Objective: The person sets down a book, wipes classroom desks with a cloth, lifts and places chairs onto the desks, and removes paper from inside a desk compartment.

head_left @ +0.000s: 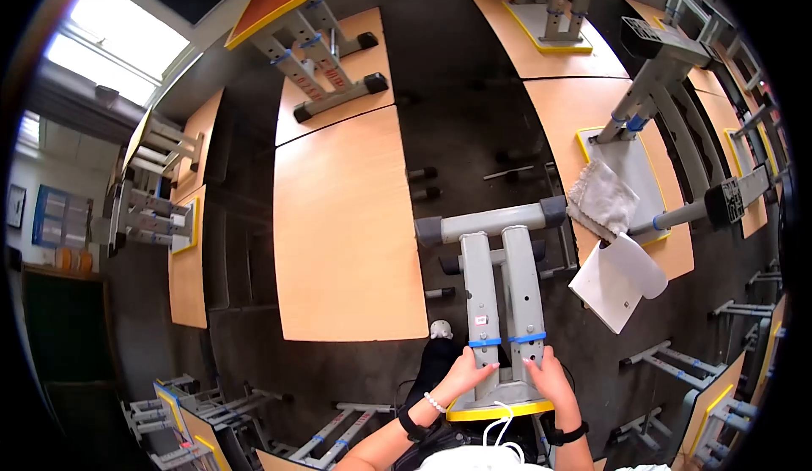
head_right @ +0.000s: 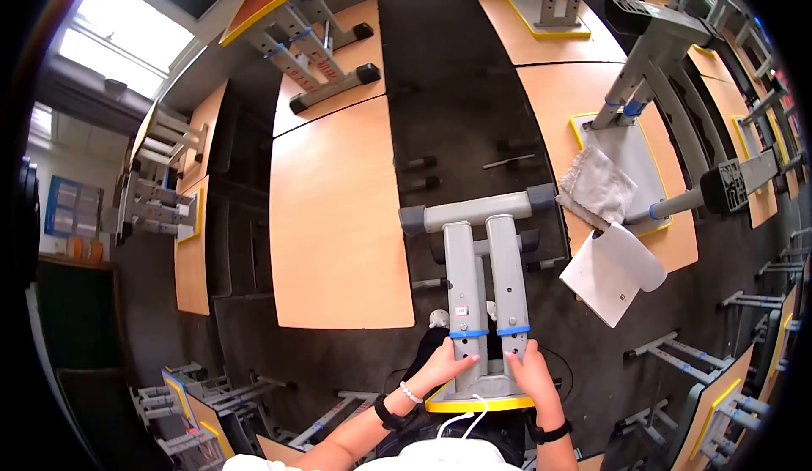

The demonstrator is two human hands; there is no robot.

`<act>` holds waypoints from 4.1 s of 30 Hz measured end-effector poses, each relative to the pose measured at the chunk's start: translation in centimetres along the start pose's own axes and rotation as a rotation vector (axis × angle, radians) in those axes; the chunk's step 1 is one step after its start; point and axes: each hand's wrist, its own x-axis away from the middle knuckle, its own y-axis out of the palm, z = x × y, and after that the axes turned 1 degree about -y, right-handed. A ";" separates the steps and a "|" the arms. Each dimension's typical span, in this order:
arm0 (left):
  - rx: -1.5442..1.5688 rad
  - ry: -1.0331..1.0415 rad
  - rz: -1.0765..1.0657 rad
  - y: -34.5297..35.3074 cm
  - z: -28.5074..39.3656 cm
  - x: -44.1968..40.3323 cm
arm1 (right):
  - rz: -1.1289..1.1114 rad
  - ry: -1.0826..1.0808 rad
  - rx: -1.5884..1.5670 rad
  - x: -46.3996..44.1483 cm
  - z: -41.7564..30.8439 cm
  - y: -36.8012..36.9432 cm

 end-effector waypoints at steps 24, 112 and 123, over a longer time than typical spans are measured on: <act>-0.101 0.387 0.182 -3.0 9.0 11.1 | 0.220 -0.250 -0.064 6.6 -4.4 -3.1; 0.319 0.423 0.483 -38.1 0.7 12.4 | -0.080 -0.500 -0.473 -8.2 -36.6 14.1; 0.156 0.564 0.488 -37.2 1.9 15.7 | 0.094 -0.548 -0.481 -2.1 -37.3 12.8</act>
